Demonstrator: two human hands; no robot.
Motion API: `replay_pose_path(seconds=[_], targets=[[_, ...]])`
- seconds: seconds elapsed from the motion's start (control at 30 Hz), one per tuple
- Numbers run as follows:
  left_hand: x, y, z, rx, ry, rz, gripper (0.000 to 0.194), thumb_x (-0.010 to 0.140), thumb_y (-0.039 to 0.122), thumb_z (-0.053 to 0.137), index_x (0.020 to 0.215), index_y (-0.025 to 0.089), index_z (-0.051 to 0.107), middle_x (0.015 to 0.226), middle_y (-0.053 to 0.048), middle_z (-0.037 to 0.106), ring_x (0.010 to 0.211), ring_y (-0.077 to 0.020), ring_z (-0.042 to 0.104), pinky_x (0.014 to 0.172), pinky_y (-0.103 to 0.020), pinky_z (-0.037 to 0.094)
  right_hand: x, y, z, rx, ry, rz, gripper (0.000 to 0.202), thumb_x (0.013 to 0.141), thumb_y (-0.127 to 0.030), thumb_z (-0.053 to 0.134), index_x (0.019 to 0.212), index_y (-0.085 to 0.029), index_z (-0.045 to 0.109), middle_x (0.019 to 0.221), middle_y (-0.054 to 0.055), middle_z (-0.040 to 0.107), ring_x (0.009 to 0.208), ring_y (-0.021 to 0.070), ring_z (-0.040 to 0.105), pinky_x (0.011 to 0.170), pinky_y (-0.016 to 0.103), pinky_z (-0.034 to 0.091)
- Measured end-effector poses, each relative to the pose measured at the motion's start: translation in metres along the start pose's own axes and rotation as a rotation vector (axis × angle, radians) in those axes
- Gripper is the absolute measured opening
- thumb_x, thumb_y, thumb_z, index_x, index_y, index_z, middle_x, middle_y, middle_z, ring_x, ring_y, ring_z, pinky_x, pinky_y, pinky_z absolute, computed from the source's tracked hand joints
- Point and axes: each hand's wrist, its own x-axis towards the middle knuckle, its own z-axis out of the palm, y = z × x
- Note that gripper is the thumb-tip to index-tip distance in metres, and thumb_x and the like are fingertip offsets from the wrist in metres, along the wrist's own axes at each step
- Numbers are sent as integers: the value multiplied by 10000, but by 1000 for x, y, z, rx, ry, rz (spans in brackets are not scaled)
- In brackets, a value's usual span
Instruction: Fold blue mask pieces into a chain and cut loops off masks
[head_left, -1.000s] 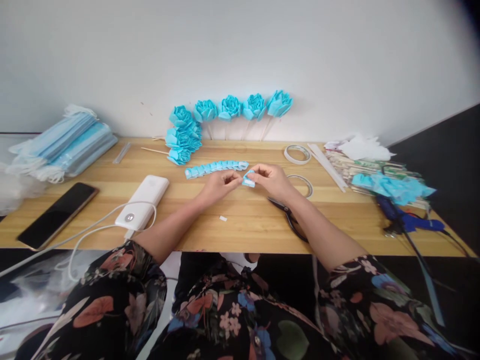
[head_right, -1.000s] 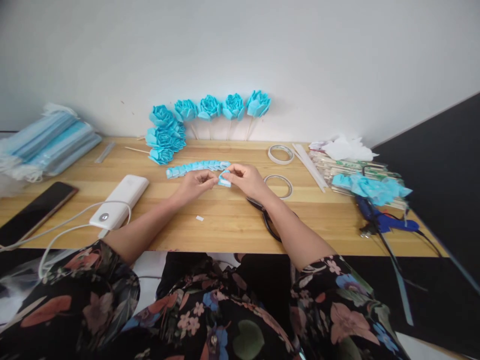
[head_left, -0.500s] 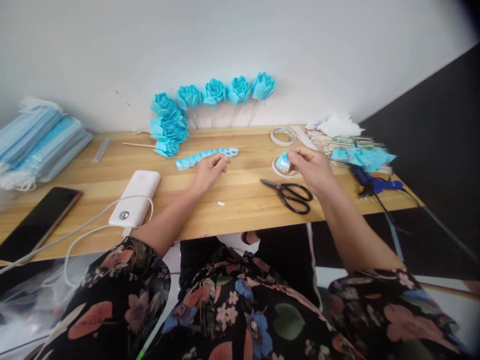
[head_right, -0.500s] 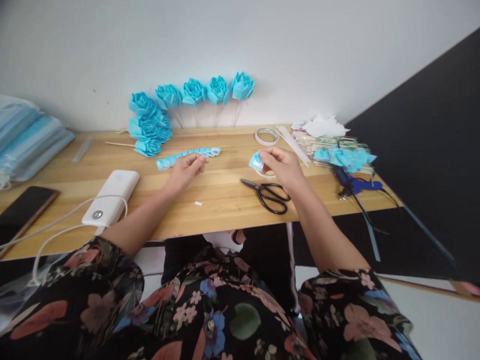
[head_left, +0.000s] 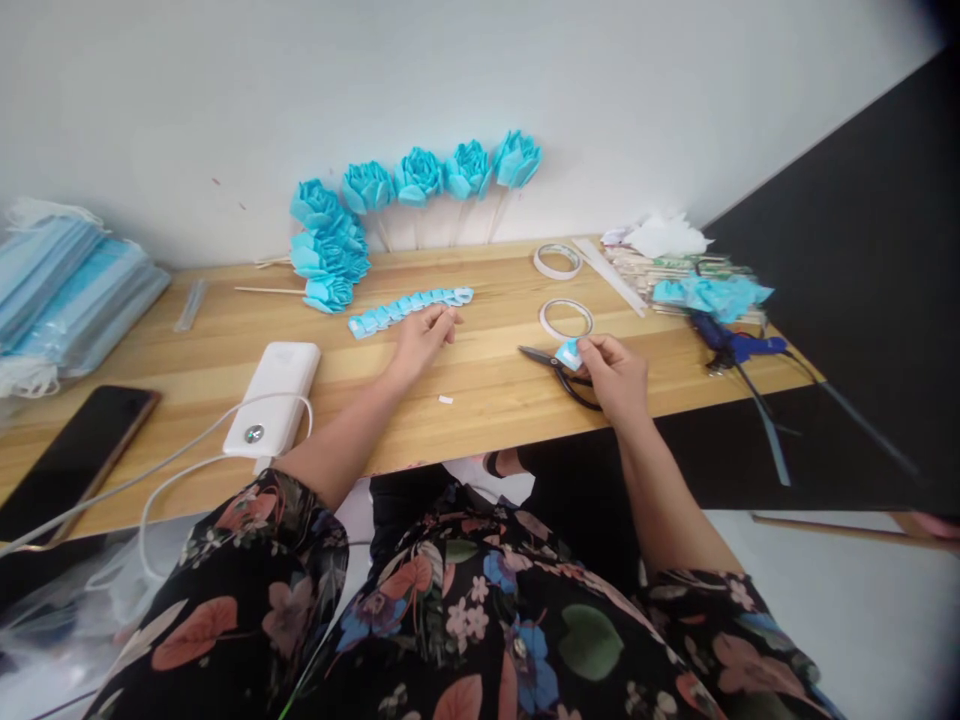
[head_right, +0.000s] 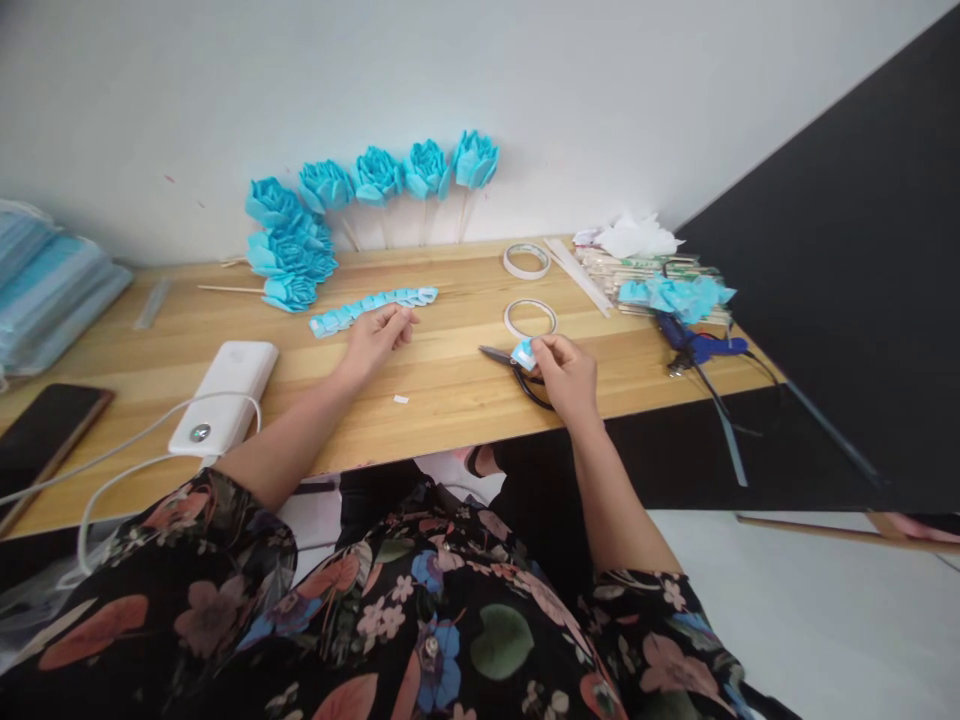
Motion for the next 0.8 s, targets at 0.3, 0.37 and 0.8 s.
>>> replay_pose_path(seconds=[0.3,0.37,0.8], targets=[[1,-1,1,23,-19,-21,373,889,515,517,756,184,625,613,4,556,561,-127,475,579,-266,377,11,-1,15,-125,64,-27,277,837,-446,583,795,-189,675,599,-9,618,561,165,581,617,303,458],[1,-1,1,27,-23,-26,375,883,521,517,776,180,633,618,1,559,565,-129,480,588,-270,381,14,2,16,-147,61,-44,282,842,-449,573,805,-189,677,602,-7,619,564,166,580,631,304,454],[1,-1,1,134,-9,-30,326,869,458,507,760,179,637,618,3,572,569,-129,490,610,-265,407,11,2,14,-226,-6,-122,298,871,-468,544,813,-212,685,646,12,634,655,189,584,648,292,422]])
